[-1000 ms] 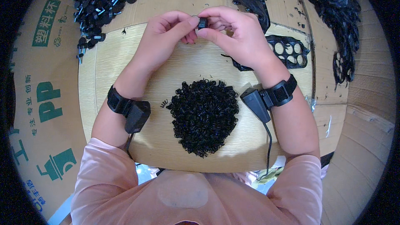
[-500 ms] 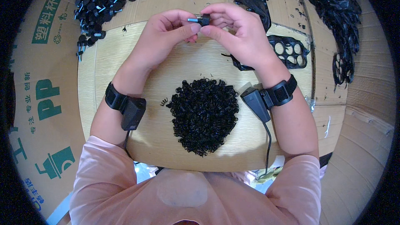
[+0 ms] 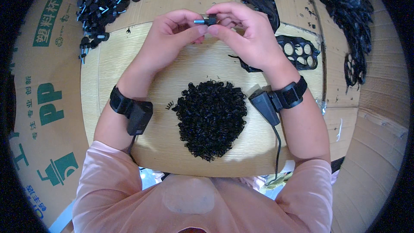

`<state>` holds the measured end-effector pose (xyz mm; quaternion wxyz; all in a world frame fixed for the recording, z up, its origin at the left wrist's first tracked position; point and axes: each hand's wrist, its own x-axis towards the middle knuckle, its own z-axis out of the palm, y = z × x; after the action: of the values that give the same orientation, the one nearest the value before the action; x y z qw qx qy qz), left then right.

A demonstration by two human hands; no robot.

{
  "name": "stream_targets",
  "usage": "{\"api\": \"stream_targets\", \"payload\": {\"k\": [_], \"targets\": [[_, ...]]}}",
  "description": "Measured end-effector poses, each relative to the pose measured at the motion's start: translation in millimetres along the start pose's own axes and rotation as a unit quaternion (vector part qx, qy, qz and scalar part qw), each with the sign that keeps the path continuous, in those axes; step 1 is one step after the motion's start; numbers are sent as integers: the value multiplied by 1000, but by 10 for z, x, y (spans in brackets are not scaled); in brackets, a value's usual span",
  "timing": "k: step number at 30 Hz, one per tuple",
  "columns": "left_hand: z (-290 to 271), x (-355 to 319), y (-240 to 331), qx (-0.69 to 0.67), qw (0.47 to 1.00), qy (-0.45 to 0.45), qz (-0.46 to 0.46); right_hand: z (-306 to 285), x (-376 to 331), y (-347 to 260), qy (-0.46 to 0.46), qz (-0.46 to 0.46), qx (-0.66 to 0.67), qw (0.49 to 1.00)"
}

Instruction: Picking up small black rings and assembling them onto a blue and silver sensor component, then placing the assembled parts into a plastic frame.

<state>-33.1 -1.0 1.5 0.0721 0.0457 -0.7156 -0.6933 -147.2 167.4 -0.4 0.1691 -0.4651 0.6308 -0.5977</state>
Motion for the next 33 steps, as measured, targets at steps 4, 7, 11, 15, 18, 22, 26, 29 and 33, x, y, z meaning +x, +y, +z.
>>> {"api": "stream_targets", "payload": {"k": [4,7,11,15,18,22,26,29,33], "targets": [[21,-5,26,9,1000,4,3,-2,-3,26,12,-20,-12,1000],[28,-9,22,35,999,15,6,3,-2,26,9,-11,-5,1000],[20,-8,-9,39,999,26,13,-3,-11,-2,-1,11,-4,1000],[17,-3,21,23,999,31,15,10,-21,15,1,20,19,1000],[19,-1,48,7,999,49,-2,9,-32,16,3,19,25,999],[6,10,41,-30,998,62,8,-7,-31,-4,-22,6,-50,998],[-2,4,39,-35,997,69,5,-17,-17,-60,-38,1,-94,995],[-10,-2,56,-47,996,76,18,-1,-10,-27,-3,5,-49,999],[-54,-28,56,-5,992,4,126,11,29,10,91,3,-51,994]]}}
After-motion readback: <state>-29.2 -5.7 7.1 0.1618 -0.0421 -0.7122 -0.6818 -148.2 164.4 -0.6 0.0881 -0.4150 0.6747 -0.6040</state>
